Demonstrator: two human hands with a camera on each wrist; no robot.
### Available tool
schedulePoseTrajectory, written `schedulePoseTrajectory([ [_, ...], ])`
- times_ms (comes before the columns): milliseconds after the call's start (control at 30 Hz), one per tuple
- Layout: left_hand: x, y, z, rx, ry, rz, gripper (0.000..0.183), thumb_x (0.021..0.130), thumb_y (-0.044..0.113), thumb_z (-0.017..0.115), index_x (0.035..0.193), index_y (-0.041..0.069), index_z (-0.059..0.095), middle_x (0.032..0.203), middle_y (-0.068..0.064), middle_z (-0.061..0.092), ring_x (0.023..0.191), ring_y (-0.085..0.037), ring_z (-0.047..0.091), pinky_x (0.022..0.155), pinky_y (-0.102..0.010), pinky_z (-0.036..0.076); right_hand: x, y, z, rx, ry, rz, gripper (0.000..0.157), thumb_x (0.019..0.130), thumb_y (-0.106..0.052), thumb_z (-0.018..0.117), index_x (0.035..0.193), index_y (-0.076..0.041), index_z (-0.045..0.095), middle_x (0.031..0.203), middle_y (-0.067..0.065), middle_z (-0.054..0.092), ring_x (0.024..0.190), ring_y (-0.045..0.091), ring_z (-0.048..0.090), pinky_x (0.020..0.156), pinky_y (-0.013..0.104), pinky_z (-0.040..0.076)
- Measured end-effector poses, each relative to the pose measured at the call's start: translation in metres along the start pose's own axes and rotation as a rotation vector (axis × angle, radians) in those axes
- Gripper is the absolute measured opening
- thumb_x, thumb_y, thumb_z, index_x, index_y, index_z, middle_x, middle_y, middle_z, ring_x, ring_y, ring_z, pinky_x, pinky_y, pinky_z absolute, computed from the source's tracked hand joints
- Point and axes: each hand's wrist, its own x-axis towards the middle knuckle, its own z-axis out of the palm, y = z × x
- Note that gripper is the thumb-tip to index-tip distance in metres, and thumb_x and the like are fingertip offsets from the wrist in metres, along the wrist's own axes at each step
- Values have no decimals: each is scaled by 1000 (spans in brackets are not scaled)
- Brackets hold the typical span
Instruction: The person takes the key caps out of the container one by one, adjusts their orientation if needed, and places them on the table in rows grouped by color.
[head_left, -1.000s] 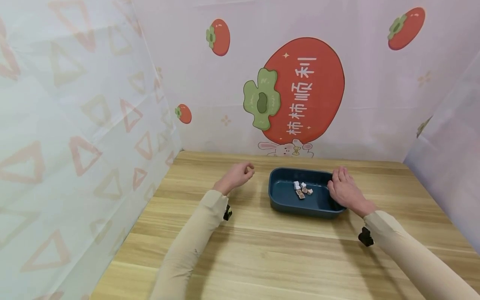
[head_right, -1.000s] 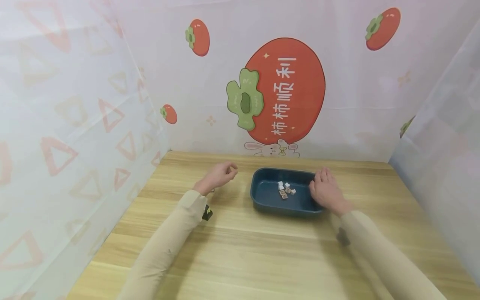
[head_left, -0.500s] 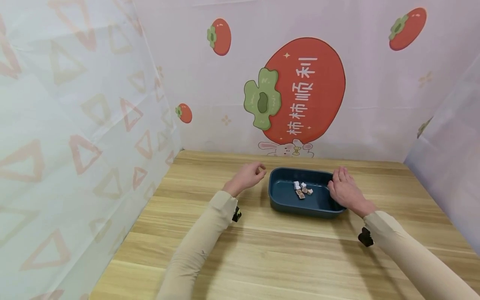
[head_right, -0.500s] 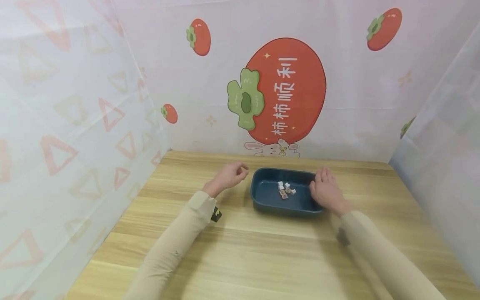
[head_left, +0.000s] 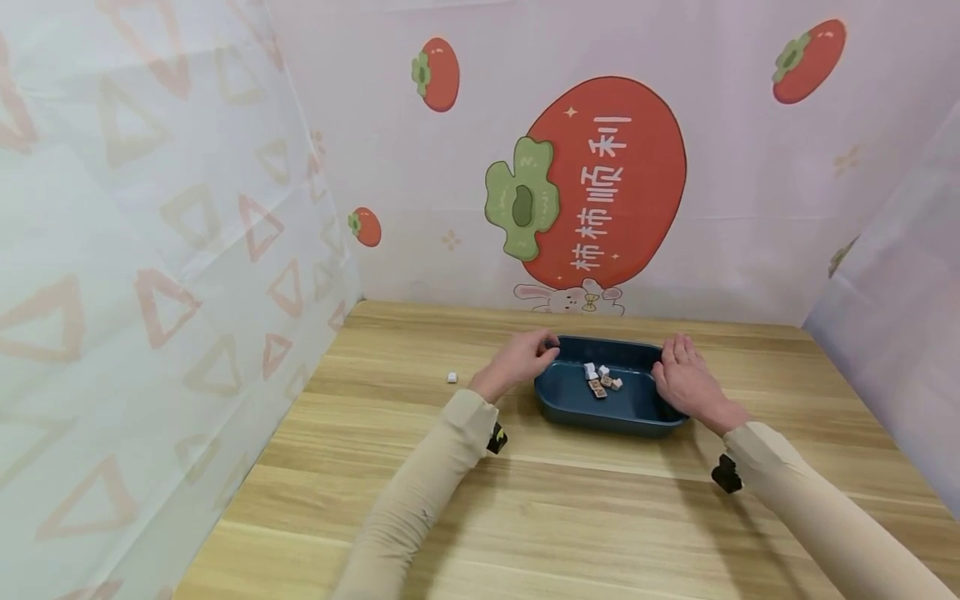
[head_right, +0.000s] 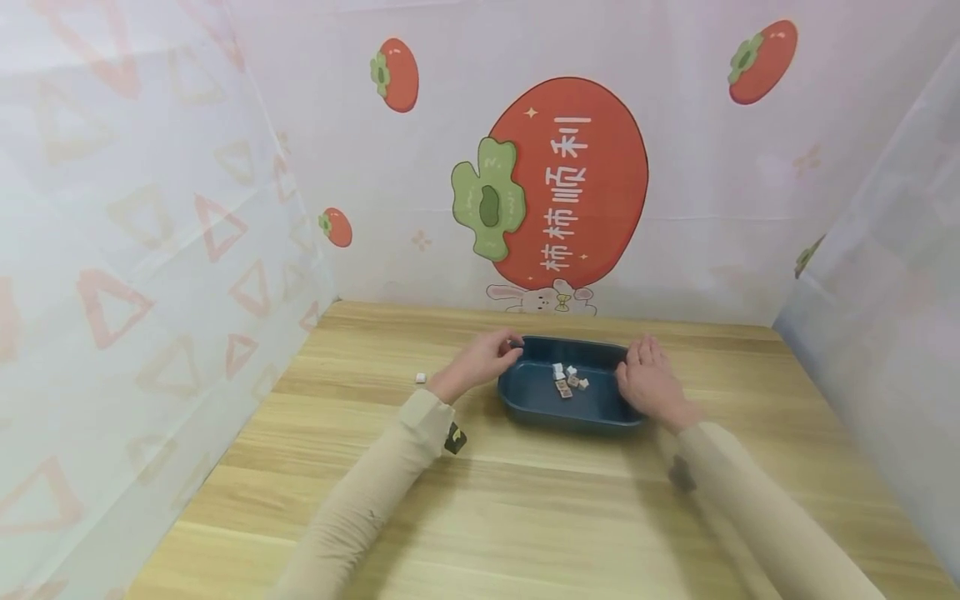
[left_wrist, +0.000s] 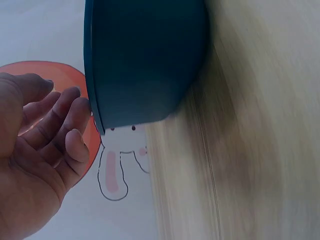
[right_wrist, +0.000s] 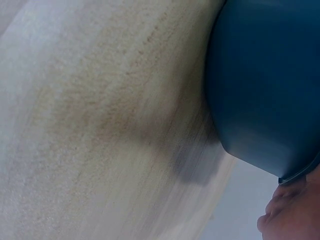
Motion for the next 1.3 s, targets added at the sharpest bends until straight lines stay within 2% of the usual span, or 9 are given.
schedulePoseTrajectory([
  [400,6,20,22,58,-4,44,21,94,29,53,112,19,59,84,8,60,68,-6,54,58,-16,44,0,-2,-1,8,-8,0,57,99,-22,23,135,22,18,142,42,7,133,53,7,106,60,11],
  [667,13,27,32,57,-63,-22,22,93,29,55,114,22,58,85,8,58,70,-7,52,58,-17,43,-1,-1,0,26,-8,0,57,99,-22,24,135,22,17,142,42,6,133,53,6,106,60,11],
  [833,15,30,39,93,-102,-54,24,94,30,53,116,21,57,81,9,56,67,-8,52,58,-19,42,1,-1,0,18,-9,4,58,99,-23,24,135,22,18,143,41,7,133,53,7,106,60,11],
  [1000,22,30,47,143,-111,-44,22,95,28,51,113,18,57,80,8,57,65,-8,52,59,-20,42,2,-3,1,9,-7,-7,58,100,-23,24,134,22,18,142,42,8,132,53,8,106,60,11],
  [1167,32,34,60,176,-141,-84,18,95,28,50,110,21,57,85,8,59,65,-8,53,57,-20,42,2,-4,-1,0,12,-14,56,99,-21,26,133,23,21,140,44,11,131,54,11,105,60,14],
  [1300,34,36,66,194,-161,-124,18,95,26,50,110,21,58,84,6,59,62,-10,54,54,-22,42,2,-4,-1,-2,1,-15,56,99,-21,25,133,23,20,140,44,11,131,54,10,106,60,13],
])
